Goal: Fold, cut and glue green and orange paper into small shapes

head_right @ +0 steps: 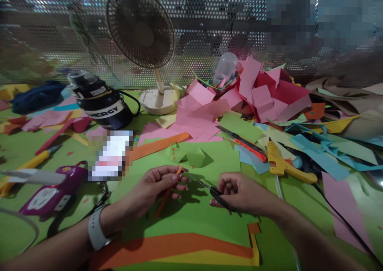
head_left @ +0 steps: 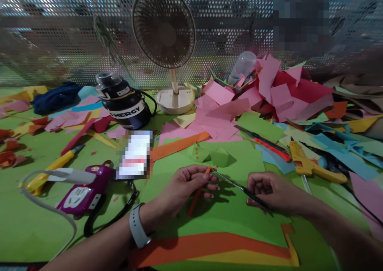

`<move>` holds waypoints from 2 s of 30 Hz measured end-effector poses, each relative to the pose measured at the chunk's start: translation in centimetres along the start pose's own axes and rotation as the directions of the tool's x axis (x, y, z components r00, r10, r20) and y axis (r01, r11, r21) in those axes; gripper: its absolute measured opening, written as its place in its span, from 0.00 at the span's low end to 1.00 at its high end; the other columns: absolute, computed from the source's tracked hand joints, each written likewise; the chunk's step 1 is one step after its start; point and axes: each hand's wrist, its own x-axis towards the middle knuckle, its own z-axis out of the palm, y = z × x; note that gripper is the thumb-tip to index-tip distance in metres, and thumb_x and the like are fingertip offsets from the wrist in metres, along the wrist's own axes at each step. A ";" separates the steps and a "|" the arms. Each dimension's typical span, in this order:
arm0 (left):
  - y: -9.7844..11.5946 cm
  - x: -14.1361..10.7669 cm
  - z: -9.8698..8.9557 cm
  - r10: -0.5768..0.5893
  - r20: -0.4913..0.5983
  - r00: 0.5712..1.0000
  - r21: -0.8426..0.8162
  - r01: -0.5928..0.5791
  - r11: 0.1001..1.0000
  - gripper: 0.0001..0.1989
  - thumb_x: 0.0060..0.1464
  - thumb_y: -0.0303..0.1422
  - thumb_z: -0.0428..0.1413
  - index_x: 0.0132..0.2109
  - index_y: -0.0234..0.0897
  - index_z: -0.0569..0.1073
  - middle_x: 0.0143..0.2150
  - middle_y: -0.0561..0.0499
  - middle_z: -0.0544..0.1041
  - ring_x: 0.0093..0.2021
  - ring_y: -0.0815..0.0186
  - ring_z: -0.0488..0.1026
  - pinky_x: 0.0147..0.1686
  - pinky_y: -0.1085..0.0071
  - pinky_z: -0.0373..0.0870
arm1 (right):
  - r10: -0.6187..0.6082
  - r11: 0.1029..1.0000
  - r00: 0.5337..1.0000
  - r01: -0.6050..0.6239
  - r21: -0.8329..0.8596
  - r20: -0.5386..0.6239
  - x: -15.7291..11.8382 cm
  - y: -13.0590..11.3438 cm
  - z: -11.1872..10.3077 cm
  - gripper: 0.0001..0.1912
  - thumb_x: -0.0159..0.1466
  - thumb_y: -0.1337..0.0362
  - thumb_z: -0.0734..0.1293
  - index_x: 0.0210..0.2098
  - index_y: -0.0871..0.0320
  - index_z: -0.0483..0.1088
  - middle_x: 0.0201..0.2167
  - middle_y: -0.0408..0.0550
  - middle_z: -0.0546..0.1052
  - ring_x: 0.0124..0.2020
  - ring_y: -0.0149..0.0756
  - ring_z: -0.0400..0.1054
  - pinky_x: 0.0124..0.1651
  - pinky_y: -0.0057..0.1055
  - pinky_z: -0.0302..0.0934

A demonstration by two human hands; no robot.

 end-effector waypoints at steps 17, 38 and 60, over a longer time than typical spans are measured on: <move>0.2 -0.2 0.1 -0.008 -0.011 1.000 -0.012 0.007 1.000 0.11 0.51 0.32 0.65 0.42 0.34 0.77 0.40 0.44 0.82 0.36 0.64 0.79 0.32 0.72 0.74 | -0.022 0.999 1.000 0.021 -0.040 -0.015 0.2 0.8 -0.2 0.26 0.45 0.50 0.78 0.24 0.58 0.62 0.16 0.33 0.61 0.19 0.23 0.53 0.21 0.21 0.48; 0.4 -0.2 -0.1 -0.009 0.016 1.000 -0.005 0.009 1.000 0.10 0.53 0.31 0.64 0.43 0.34 0.78 0.42 0.43 0.82 0.38 0.63 0.80 0.34 0.71 0.74 | 0.013 0.999 1.000 -0.012 -0.049 0.011 -0.1 0.2 -0.2 0.26 0.44 0.50 0.79 0.24 0.58 0.62 0.17 0.34 0.63 0.20 0.23 0.54 0.22 0.21 0.50; 0.4 -0.2 0.1 -0.001 0.004 1.000 0.007 0.001 1.000 0.11 0.51 0.32 0.65 0.41 0.32 0.77 0.40 0.44 0.82 0.35 0.65 0.80 0.32 0.73 0.74 | -0.005 1.000 1.000 0.005 -0.015 0.014 0.0 0.5 -0.2 0.23 0.46 0.55 0.79 0.25 0.58 0.62 0.17 0.33 0.62 0.20 0.23 0.54 0.22 0.21 0.49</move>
